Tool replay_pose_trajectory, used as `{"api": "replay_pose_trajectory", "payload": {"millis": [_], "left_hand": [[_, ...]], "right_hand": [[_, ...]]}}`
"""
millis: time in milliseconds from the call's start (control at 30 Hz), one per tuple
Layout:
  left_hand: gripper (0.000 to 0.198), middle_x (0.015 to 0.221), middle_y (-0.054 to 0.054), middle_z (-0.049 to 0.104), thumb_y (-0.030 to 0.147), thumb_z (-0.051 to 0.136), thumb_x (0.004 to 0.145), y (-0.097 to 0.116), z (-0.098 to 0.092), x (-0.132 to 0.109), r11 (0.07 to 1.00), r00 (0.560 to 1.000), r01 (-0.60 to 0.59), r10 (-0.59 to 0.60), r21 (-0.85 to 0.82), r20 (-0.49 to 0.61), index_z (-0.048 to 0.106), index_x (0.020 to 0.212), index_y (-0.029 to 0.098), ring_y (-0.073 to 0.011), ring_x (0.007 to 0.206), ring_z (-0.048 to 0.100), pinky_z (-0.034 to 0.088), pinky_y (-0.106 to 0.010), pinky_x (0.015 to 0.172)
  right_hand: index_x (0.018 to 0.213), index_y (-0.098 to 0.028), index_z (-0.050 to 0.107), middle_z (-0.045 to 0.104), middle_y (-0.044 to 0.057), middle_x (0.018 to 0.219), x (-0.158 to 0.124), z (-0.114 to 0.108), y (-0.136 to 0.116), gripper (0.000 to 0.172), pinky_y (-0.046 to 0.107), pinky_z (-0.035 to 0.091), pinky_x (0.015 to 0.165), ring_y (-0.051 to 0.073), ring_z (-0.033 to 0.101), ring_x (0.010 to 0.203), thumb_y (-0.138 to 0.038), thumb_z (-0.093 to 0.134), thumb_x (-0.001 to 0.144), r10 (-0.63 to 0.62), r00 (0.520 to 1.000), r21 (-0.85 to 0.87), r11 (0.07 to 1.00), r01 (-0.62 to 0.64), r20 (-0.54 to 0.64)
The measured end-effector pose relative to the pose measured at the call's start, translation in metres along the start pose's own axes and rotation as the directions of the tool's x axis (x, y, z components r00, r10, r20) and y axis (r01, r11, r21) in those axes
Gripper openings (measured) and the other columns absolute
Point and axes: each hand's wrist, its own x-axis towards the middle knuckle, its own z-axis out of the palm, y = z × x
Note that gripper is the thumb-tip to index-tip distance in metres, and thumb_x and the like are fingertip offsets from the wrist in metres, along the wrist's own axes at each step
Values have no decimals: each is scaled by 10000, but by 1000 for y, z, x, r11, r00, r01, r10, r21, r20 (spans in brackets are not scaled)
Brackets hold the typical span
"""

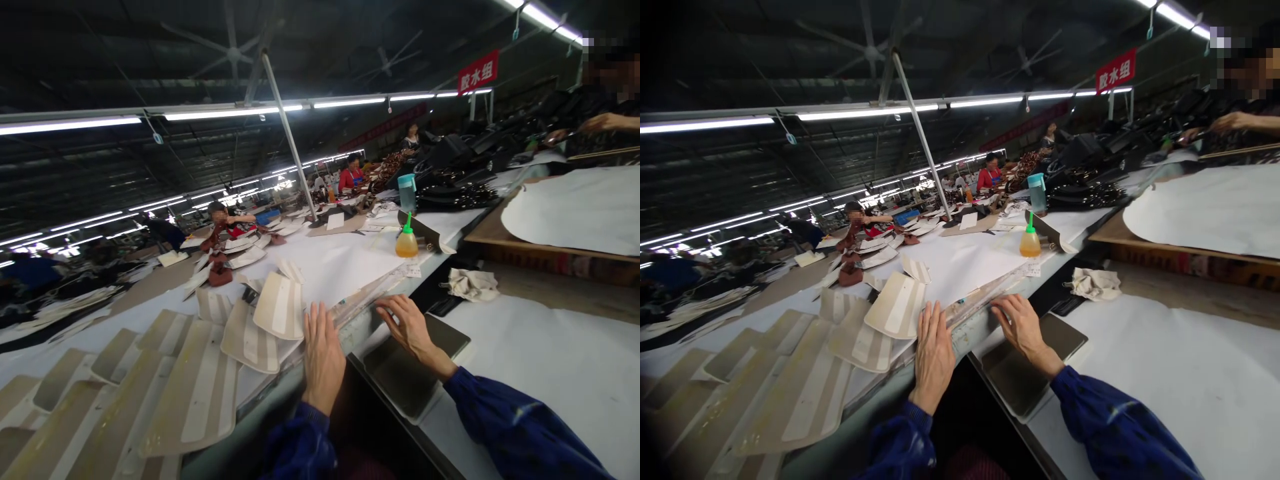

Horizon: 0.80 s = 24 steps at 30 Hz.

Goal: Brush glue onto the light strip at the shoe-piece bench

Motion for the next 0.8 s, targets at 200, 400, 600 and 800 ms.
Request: {"api": "replay_pose_trajectory", "payload": {"millis": [200,400,600,800], "left_hand": [[548,1579,-254,401,-20,445,918,4,1,2,997,997,67,-68,28,34,372,1460,-55,-391,1507,274,362,-575,1205],[596,1587,-238,398,-19,428,913,6,3,4,995,996,78,-80,54,36,305,1496,-35,-366,1519,256,351,-581,1205],[648,1566,-238,432,-37,436,895,9,3,4,994,997,83,-83,77,1,242,1513,-23,-388,1496,305,372,-603,1182],[862,1503,-255,505,-15,460,919,10,4,7,992,997,59,-53,111,-61,-96,1577,6,-409,1424,427,447,-624,1118]], "right_hand": [[1210,-196,645,619,89,1308,54,13,-25,241,519,492,1009,286,568,1231,-294,644,990,-64,984,-61,995,75,165],[1080,-197,675,660,70,1177,69,15,-49,166,490,515,963,247,624,1091,-331,647,987,83,964,-223,975,-25,254],[1254,-192,619,563,109,1381,75,47,-60,348,560,463,1033,310,549,1247,-374,677,963,66,933,-222,975,15,353],[1208,-178,636,637,89,1246,105,87,-52,315,485,550,921,259,644,1074,-382,673,971,-107,872,-73,984,160,477]]}}
